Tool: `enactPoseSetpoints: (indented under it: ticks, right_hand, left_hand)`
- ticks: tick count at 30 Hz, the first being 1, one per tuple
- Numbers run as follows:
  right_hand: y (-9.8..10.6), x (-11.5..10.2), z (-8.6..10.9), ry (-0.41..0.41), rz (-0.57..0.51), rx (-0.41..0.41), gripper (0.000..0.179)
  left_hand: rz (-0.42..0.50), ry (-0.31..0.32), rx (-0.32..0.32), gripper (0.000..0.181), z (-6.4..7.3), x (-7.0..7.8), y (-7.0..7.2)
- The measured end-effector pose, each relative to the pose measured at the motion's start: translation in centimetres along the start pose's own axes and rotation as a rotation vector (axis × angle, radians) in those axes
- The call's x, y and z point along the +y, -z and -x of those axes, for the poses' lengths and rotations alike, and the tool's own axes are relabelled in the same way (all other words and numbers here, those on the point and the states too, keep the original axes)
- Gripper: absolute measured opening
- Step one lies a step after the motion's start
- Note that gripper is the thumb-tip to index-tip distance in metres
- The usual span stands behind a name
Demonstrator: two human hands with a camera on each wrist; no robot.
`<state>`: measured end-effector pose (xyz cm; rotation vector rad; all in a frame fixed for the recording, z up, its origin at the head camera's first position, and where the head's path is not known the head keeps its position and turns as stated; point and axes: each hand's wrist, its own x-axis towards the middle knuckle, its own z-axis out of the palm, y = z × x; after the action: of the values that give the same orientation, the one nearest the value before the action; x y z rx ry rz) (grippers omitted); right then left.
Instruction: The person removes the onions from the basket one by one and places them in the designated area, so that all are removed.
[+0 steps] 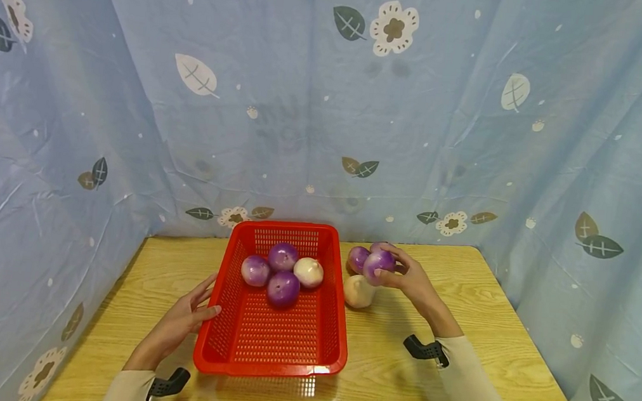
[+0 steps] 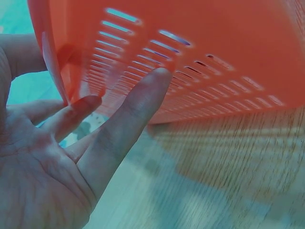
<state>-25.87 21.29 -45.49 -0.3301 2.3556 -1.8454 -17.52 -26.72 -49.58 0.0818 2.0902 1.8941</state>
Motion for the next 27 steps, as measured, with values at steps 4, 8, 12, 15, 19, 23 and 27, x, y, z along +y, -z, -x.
enactPoseSetpoints:
  ticks: [4, 8, 12, 15, 19, 23, 27]
  right_hand:
    - [0.4, 0.8, -0.2, -0.043, -0.037, 0.038, 0.068]
    - [0.7, 1.6, -0.5, -0.076, -0.033, 0.079, 0.069]
    - [1.0, 2.3, -0.9, -0.112, 0.004, 0.112, 0.070]
    - [1.2, 2.9, -1.2, -0.137, 0.042, 0.134, 0.072]
    - [1.4, 3.7, -1.8, -0.166, 0.092, 0.156, 0.072]
    - [1.6, 4.5, -2.4, -0.195, 0.132, 0.163, 0.071]
    - [1.7, 5.3, -2.9, -0.203, 0.160, 0.168, 0.072]
  left_hand:
    - [-0.003, -0.003, -0.002, 0.079, 0.0, -0.1, 0.1]
    - [-0.012, -0.010, -0.001, 0.079, -0.1, -0.2, 0.1]
    - [-0.015, -0.014, 0.000, 0.079, -0.1, -0.2, 0.2]
    - [-0.013, -0.013, 0.000, 0.080, -0.1, -0.3, 0.2]
    - [-0.012, -0.013, -0.003, 0.079, -0.2, -0.3, 0.2]
    - [-0.012, -0.006, -0.003, 0.080, -0.2, -0.4, 0.2]
    - [-0.010, -0.006, 0.000, 0.080, -0.2, -0.4, 0.2]
